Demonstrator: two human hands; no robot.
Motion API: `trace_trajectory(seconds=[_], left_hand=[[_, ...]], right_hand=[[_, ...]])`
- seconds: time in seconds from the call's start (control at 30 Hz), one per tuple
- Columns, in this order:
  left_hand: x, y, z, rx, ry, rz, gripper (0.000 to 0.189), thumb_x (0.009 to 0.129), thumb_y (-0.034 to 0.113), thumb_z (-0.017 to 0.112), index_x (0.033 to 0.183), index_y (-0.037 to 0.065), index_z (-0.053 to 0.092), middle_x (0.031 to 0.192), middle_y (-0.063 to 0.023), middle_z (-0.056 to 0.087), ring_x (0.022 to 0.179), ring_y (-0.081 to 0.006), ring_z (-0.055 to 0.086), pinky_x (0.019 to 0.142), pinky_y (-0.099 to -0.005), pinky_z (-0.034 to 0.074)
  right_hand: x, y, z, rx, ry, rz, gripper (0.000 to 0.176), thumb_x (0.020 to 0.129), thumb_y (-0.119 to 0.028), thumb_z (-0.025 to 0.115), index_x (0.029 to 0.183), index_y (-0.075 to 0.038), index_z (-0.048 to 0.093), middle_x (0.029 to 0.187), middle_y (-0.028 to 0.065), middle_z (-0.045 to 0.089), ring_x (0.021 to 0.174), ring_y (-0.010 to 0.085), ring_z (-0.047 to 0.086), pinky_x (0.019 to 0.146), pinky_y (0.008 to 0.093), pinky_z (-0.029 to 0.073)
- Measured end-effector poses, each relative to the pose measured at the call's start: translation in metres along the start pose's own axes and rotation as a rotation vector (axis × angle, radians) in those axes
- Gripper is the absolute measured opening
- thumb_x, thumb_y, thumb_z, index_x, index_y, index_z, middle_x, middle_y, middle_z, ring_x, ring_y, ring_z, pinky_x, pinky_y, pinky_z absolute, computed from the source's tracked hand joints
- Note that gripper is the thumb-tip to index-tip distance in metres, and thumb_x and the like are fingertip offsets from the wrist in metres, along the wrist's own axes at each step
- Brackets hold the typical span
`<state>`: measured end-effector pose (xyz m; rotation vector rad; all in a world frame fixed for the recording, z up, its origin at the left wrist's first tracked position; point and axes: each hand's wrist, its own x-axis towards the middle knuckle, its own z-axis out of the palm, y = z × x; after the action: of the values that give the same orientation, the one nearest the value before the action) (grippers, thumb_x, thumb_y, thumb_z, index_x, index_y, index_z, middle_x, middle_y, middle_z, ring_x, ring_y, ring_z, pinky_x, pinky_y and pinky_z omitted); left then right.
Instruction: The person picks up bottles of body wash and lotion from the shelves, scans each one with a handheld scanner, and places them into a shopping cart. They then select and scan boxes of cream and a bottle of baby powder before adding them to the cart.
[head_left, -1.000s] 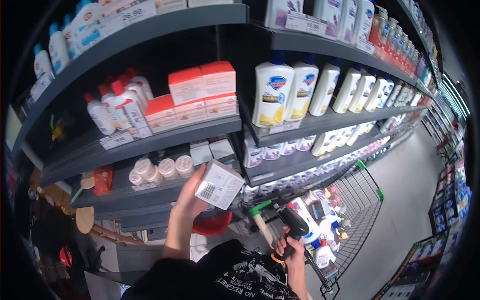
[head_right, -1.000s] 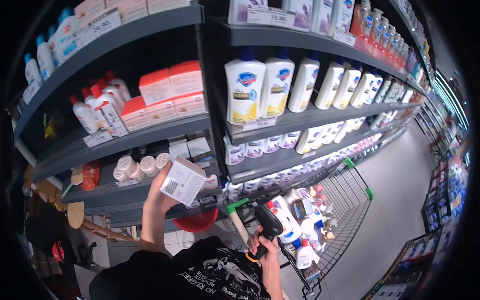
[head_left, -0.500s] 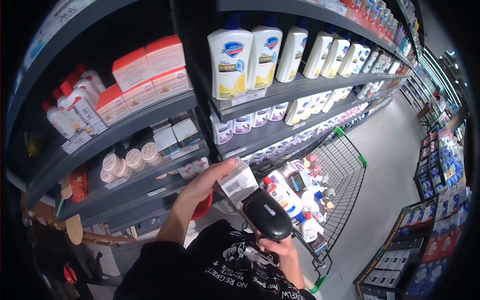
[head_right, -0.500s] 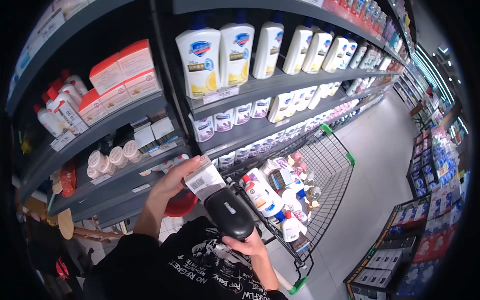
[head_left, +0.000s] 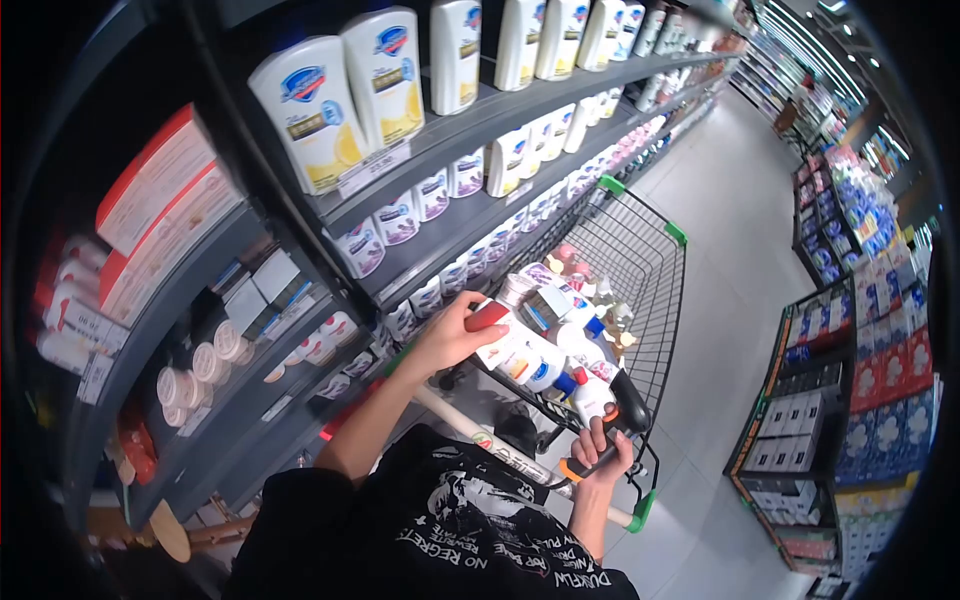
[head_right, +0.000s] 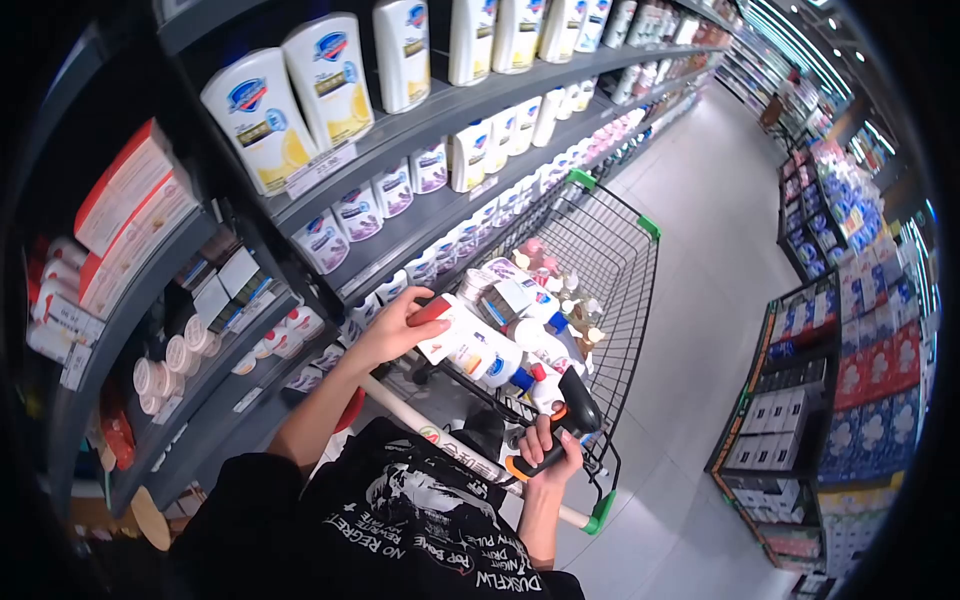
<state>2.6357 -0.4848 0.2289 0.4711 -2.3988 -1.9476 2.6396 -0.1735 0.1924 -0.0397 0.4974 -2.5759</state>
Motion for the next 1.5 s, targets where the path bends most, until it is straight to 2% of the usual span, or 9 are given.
trace_trajectory(seconds=[0.07, 0.1, 0.5, 0.63, 0.73, 1.03, 1.3, 1.37, 1.5], left_hand=[[0.021, -0.01, 0.025, 0.235, 0.039, 0.064, 0.075, 0.068, 0.042, 0.079, 0.122, 0.001, 0.048, 0.109, -0.0216, 0.062, 0.104, -0.0325, 0.06, 0.091, -0.0389, 0.045], [0.023, -0.007, 0.038, 0.328, 0.073, 0.185, 0.074, 0.069, 0.034, 0.082, 0.123, 0.0, 0.045, 0.099, -0.0167, 0.065, 0.09, -0.0253, 0.065, 0.081, -0.0348, 0.049], [0.02, -0.012, 0.162, 0.97, -0.341, 0.755, 0.075, 0.064, 0.013, 0.075, 0.13, -0.004, 0.046, 0.12, -0.0195, 0.052, 0.119, -0.0336, 0.046, 0.097, -0.0406, 0.041], [0.021, 0.003, 0.136, 0.582, -0.592, 0.428, 0.072, 0.068, 0.02, 0.075, 0.129, -0.002, 0.045, 0.12, -0.0218, 0.053, 0.113, -0.0354, 0.053, 0.097, -0.0431, 0.041], [0.018, -0.021, 0.124, 0.581, -0.378, 0.622, 0.058, 0.072, 0.02, 0.073, 0.12, 0.0, 0.049, 0.115, -0.0205, 0.055, 0.109, -0.0366, 0.055, 0.091, -0.0446, 0.045], [-0.046, 0.002, -0.018, 0.117, 0.143, 0.492, 0.034, 0.081, 0.012, 0.066, 0.113, 0.003, 0.058, 0.107, -0.0132, 0.061, 0.102, -0.0273, 0.06, 0.088, -0.0357, 0.047], [-0.148, 0.081, -0.145, 0.652, 0.85, 0.561, 0.033, 0.075, 0.005, 0.071, 0.107, 0.005, 0.062, 0.104, -0.0098, 0.064, 0.097, -0.025, 0.063, 0.087, -0.0336, 0.048], [-0.176, 0.122, -0.161, 0.345, 0.963, 0.58, 0.032, 0.074, 0.004, 0.071, 0.105, 0.003, 0.062, 0.105, -0.0098, 0.064, 0.1, -0.0232, 0.062, 0.088, -0.0344, 0.047], [-0.205, 0.16, -0.209, 0.928, 1.339, 0.757, 0.028, 0.077, 0.005, 0.067, 0.104, 0.002, 0.063, 0.112, -0.0125, 0.061, 0.106, -0.023, 0.058, 0.092, -0.0331, 0.043]], right_hand=[[0.0, -0.001, 0.004, -0.037, 0.006, -0.04, 0.039, 0.083, -0.019, 0.057, 0.117, -0.005, 0.045, 0.06, 0.0014, 0.037, 0.044, 0.0105, 0.035, 0.039, 0.0239, 0.033], [0.002, -0.002, 0.002, -0.043, 0.032, -0.037, 0.038, 0.083, -0.019, 0.058, 0.117, -0.006, 0.045, 0.06, 0.001, 0.036, 0.044, 0.0106, 0.034, 0.039, 0.0237, 0.033], [0.01, 0.0, 0.002, -0.074, 0.065, -0.005, 0.036, 0.083, -0.019, 0.057, 0.115, -0.006, 0.047, 0.062, 0.0005, 0.036, 0.045, 0.0101, 0.033, 0.04, 0.0227, 0.032], [0.007, 0.001, 0.0, -0.064, 0.032, -0.012, 0.035, 0.085, -0.019, 0.054, 0.117, -0.005, 0.047, 0.064, 0.0001, 0.037, 0.047, 0.0093, 0.034, 0.041, 0.0221, 0.033], [0.006, 0.001, -0.006, -0.047, 0.017, 0.01, 0.036, 0.086, -0.021, 0.054, 0.118, -0.006, 0.047, 0.064, 0.0001, 0.037, 0.047, 0.0098, 0.035, 0.041, 0.0224, 0.033], [0.045, 0.044, 0.04, -0.181, -0.344, 0.388, 0.044, 0.082, -0.018, 0.058, 0.12, -0.003, 0.042, 0.065, 0.0065, 0.043, 0.046, 0.0148, 0.043, 0.04, 0.0271, 0.038], [0.065, 0.083, 0.045, -0.107, -0.311, 0.643, 0.046, 0.079, -0.012, 0.06, 0.119, 0.0, 0.042, 0.064, 0.0093, 0.044, 0.048, 0.0186, 0.046, 0.044, 0.0314, 0.041], [0.064, 0.082, 0.045, -0.12, -0.271, 0.639, 0.045, 0.078, -0.012, 0.06, 0.118, 0.0, 0.043, 0.063, 0.0091, 0.044, 0.048, 0.0183, 0.046, 0.044, 0.0314, 0.04], [0.065, 0.081, 0.048, -0.164, -0.268, 0.608, 0.044, 0.081, -0.016, 0.059, 0.118, -0.003, 0.042, 0.064, 0.0071, 0.043, 0.046, 0.0157, 0.043, 0.041, 0.0287, 0.039]])
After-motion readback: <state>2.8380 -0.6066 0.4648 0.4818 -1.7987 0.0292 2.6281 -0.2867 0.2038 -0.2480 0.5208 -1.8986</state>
